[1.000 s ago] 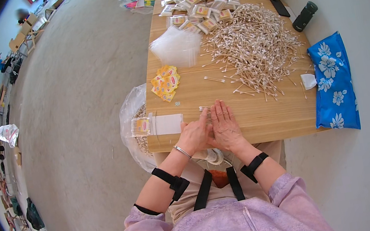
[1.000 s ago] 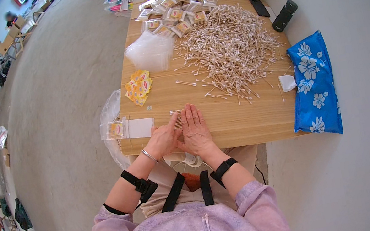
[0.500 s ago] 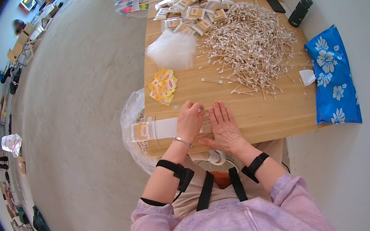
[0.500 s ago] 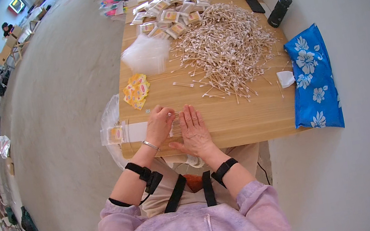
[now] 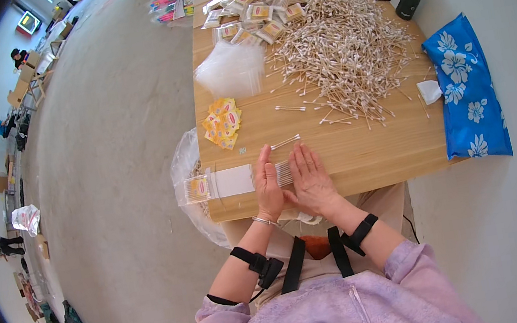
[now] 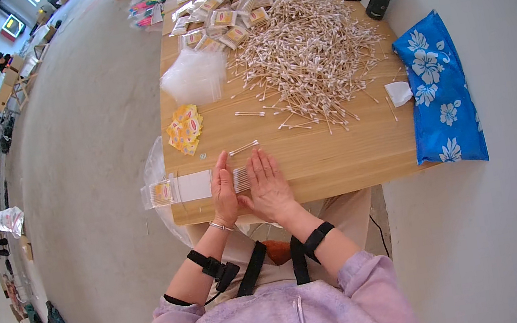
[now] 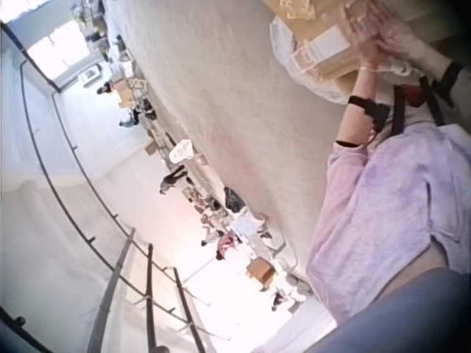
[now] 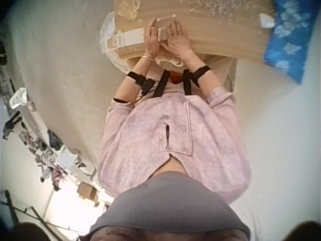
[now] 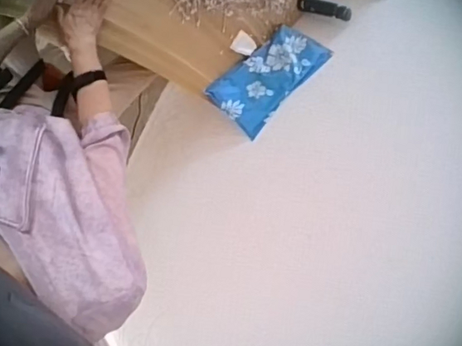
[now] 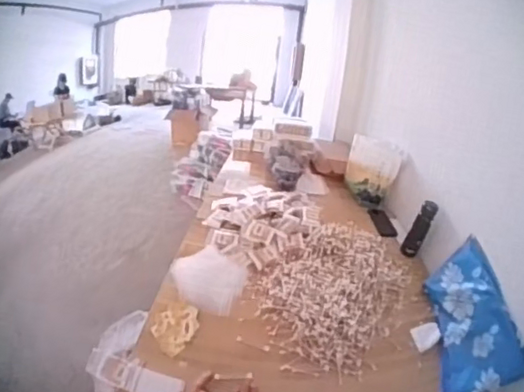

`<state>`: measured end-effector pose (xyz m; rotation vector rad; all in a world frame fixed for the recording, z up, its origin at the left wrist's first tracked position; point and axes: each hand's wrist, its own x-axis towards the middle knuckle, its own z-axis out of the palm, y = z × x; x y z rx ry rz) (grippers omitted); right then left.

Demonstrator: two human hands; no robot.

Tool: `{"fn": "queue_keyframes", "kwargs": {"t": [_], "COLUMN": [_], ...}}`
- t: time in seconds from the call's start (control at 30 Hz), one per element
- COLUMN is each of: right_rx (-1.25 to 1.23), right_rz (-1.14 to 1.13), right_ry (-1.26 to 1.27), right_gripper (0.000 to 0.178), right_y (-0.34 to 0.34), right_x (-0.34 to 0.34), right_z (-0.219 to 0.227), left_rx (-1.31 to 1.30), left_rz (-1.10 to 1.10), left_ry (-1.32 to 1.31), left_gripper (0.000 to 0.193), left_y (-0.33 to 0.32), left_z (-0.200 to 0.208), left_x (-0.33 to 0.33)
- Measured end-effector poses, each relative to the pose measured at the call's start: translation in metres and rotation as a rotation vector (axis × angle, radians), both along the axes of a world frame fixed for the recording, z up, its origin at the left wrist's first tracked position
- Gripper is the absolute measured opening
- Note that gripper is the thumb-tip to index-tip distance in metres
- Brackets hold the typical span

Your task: The person is sorting and packing cotton swabs into small plastic bags.

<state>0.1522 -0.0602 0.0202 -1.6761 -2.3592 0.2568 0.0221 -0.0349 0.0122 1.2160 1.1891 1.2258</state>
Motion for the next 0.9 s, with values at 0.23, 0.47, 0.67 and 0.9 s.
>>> {"fn": "queue_keyframes", "kwargs": {"t": [0.23, 0.47, 0.67, 0.9], "right_rx": [-0.077, -0.086, -0.140, -0.135], "right_rz": [0.053, 0.008, -0.006, 0.033], "right_ry": [0.050, 0.011, -0.047, 0.077], "right_gripper": [0.085, 0.085, 0.083, 0.087], "right_y": [-0.012, -0.001, 0.014, 0.017], "right_x": [-0.011, -0.050, -0.101, -0.124], "right_z": [0.008, 0.002, -0.004, -0.008], "left_rx": [-0.021, -0.061, -0.053, -0.087], "left_rz": [-0.014, 0.005, 0.072, 0.058], "left_ry": [-0.206, -0.169, -0.088, -0.089], "left_gripper": [0.050, 0.051, 0.051, 0.053], "left_y": [0.001, 0.010, 0.021, 0.021], "left_z": [-0.004, 0.005, 0.010, 0.008], "left_x": [-0.004, -0.030, -0.075, -0.106]}}
